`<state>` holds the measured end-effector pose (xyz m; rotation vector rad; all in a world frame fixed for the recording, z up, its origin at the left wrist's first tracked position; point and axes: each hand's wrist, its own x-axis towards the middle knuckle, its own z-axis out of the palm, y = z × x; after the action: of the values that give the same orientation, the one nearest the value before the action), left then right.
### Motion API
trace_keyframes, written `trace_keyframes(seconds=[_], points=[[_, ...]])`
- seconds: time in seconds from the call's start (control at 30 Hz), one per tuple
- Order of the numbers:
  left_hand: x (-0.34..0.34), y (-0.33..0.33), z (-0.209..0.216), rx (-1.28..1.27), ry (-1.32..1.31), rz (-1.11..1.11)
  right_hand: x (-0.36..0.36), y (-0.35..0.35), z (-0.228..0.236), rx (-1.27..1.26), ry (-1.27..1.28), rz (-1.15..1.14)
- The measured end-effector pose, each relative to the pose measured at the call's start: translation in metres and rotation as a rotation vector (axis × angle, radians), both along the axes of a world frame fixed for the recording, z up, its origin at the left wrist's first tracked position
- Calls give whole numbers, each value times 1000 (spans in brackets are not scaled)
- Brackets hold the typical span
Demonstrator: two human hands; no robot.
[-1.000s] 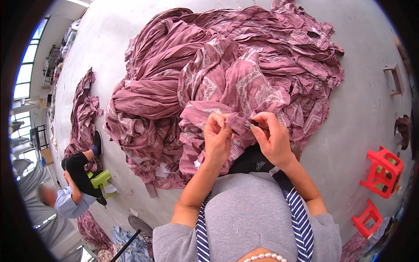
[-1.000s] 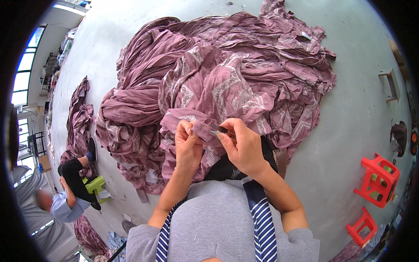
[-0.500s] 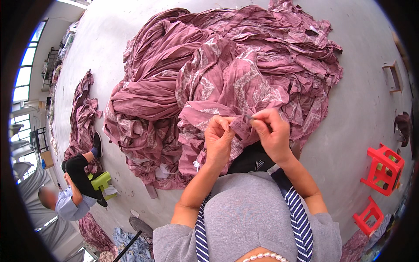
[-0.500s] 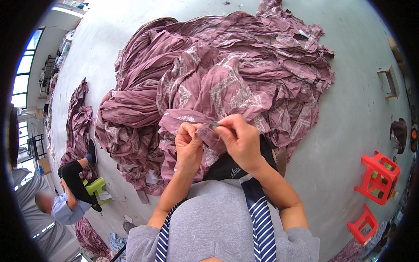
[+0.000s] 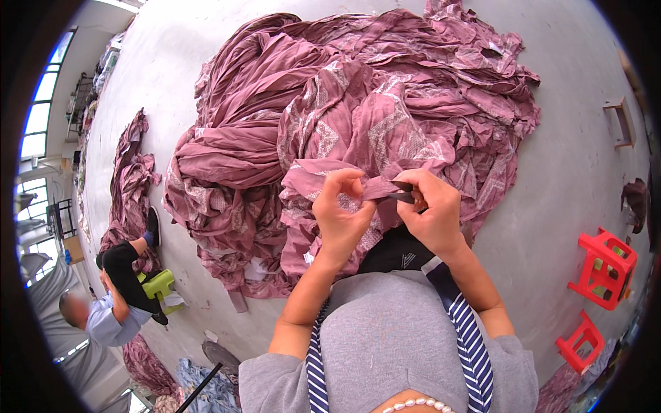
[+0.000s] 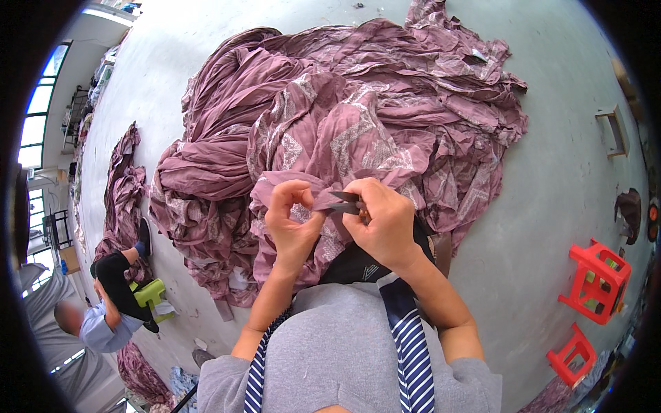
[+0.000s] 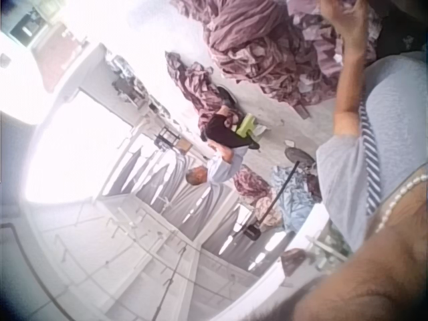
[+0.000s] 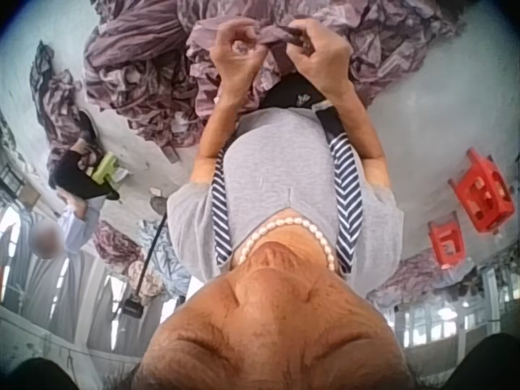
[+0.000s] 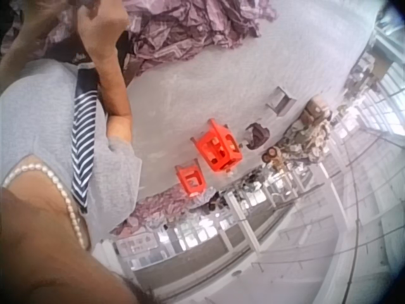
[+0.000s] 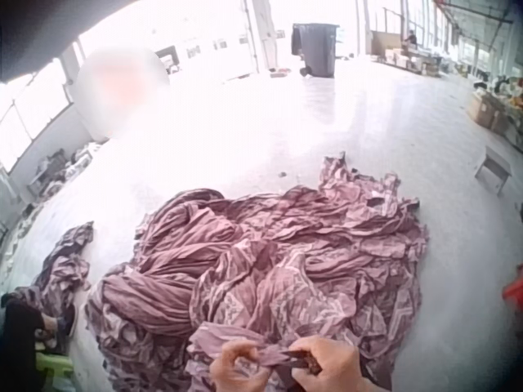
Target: The person is cutting a large piece of pink fabric into smaller pieces using scissors. They are sitting on the floor with the fabric spread out in front of them.
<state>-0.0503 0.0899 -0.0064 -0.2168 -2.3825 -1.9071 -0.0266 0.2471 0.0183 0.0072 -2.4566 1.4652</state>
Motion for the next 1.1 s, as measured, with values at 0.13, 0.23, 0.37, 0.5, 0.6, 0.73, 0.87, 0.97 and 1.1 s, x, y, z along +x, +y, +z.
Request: trace_keyframes(seconds=[0.13,0.23,0.37,0.5,0.6,0.73,0.87,0.97,1.1], points=[[-15,3,3,-259,182,34,3,4,-1,-273,-157,-14],[-27,-14,3,-216,270,45,2,15,-7,-180,-106,-64],[-27,-26,12,449,-345,-136,-1,25,-7,-392,-260,27],[-24,-24,9,901,-740,-255,-9,32,-6,-950,-496,202],[-24,-20,6,1076,-814,-370,-9,36,-16,-1133,-577,192],[-20,-22,3,1035,-870,-416,-10,37,-15,-1277,-637,184],[-16,-18,15,788,-859,-345,-9,38,-19,-1262,-633,201],[-14,-15,22,420,-755,-320,-5,37,-24,-876,-466,210],[-12,-18,5,326,-267,-244,9,43,-26,-175,-102,286]])
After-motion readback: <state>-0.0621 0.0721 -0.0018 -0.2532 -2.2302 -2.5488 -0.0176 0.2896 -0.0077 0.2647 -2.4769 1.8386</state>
